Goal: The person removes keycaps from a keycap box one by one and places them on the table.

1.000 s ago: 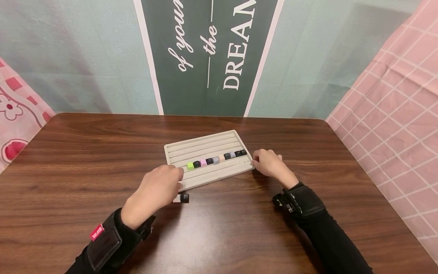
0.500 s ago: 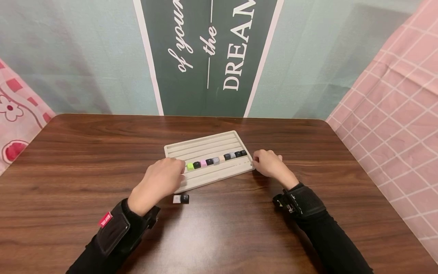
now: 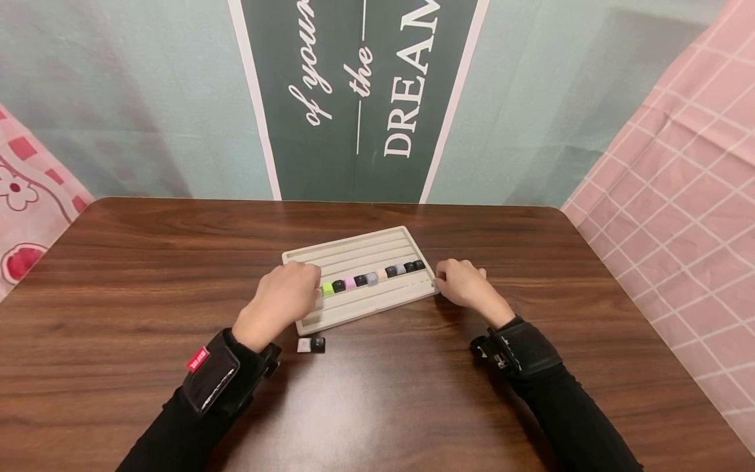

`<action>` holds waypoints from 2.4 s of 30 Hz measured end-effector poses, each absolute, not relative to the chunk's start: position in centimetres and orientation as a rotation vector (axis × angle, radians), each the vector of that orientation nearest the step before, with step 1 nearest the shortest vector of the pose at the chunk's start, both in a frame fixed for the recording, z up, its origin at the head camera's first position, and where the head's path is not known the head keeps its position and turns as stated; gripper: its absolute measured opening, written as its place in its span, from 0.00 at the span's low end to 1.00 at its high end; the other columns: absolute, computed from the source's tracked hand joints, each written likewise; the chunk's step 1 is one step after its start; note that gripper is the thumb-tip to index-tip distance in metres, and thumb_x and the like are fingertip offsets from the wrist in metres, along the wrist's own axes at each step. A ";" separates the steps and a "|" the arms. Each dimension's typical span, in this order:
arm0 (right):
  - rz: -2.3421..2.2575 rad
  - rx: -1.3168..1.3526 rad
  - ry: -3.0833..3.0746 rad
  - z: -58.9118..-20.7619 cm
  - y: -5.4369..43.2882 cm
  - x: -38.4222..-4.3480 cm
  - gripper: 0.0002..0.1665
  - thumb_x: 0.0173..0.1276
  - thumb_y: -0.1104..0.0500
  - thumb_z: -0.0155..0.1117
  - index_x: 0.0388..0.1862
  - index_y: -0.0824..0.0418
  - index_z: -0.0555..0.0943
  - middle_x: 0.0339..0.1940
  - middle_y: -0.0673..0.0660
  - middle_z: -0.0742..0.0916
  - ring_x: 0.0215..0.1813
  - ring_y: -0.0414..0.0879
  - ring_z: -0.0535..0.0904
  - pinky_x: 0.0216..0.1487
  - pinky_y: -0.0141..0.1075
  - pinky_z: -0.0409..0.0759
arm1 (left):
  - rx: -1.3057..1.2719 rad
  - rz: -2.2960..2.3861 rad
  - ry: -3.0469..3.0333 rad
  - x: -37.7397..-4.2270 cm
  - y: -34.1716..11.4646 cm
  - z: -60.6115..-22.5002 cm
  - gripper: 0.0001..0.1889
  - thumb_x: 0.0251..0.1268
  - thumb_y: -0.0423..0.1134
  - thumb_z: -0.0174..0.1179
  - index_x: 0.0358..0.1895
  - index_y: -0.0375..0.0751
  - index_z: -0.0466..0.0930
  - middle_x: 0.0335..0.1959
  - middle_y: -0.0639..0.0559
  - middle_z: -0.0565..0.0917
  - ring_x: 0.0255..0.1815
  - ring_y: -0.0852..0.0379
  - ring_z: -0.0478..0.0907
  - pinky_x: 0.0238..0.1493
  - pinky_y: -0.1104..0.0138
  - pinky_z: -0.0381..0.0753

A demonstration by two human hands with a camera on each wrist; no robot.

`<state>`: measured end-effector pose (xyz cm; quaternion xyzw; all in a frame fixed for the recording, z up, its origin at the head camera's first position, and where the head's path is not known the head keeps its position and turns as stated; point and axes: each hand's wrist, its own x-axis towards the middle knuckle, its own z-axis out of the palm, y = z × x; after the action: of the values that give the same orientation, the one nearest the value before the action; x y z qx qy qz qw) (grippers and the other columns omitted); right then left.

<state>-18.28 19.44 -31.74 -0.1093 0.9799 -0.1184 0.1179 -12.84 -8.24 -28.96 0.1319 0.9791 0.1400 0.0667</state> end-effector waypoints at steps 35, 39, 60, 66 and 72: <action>-0.324 -0.313 2.887 -31.5 19.3 -18.0 0.11 0.66 0.59 0.54 0.23 0.59 0.73 0.21 0.54 0.75 0.31 0.51 0.71 0.36 0.49 0.62 | 0.350 0.334 2.913 -14.9 -7.2 -29.8 0.10 0.58 0.31 0.53 0.20 0.40 0.69 0.19 0.49 0.70 0.22 0.54 0.66 0.19 0.61 0.66; -0.325 -0.316 2.888 -31.7 19.3 -18.1 0.11 0.66 0.59 0.54 0.24 0.59 0.73 0.21 0.54 0.75 0.31 0.51 0.71 0.36 0.49 0.62 | 0.355 0.334 2.920 -14.9 -7.1 -29.8 0.08 0.57 0.30 0.52 0.21 0.39 0.70 0.20 0.48 0.72 0.22 0.53 0.66 0.19 0.62 0.66; -0.325 -0.305 2.894 -31.8 19.3 -18.2 0.11 0.66 0.59 0.54 0.23 0.59 0.73 0.21 0.54 0.75 0.31 0.52 0.71 0.36 0.49 0.63 | 0.372 0.293 2.925 -15.1 -6.7 -30.2 0.06 0.53 0.25 0.50 0.24 0.37 0.72 0.22 0.47 0.73 0.21 0.54 0.66 0.17 0.63 0.67; -0.321 -0.305 2.899 -31.8 19.2 -18.2 0.11 0.65 0.59 0.53 0.22 0.59 0.73 0.21 0.55 0.75 0.31 0.52 0.72 0.36 0.49 0.63 | 0.373 0.287 2.926 -15.2 -6.7 -30.2 0.06 0.53 0.25 0.50 0.24 0.37 0.72 0.22 0.47 0.73 0.21 0.54 0.67 0.17 0.63 0.68; -0.330 -0.318 2.900 -31.8 19.2 -18.2 0.11 0.66 0.60 0.53 0.22 0.60 0.73 0.21 0.55 0.75 0.30 0.51 0.71 0.36 0.49 0.62 | 0.371 0.293 2.922 -15.2 -6.6 -30.2 0.07 0.53 0.24 0.50 0.23 0.38 0.72 0.21 0.47 0.73 0.20 0.54 0.65 0.16 0.63 0.67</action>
<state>-18.17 19.20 -31.78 -0.1079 0.9825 -0.1118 0.1028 -15.20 -6.65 -30.24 0.1248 0.9831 0.0987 0.0905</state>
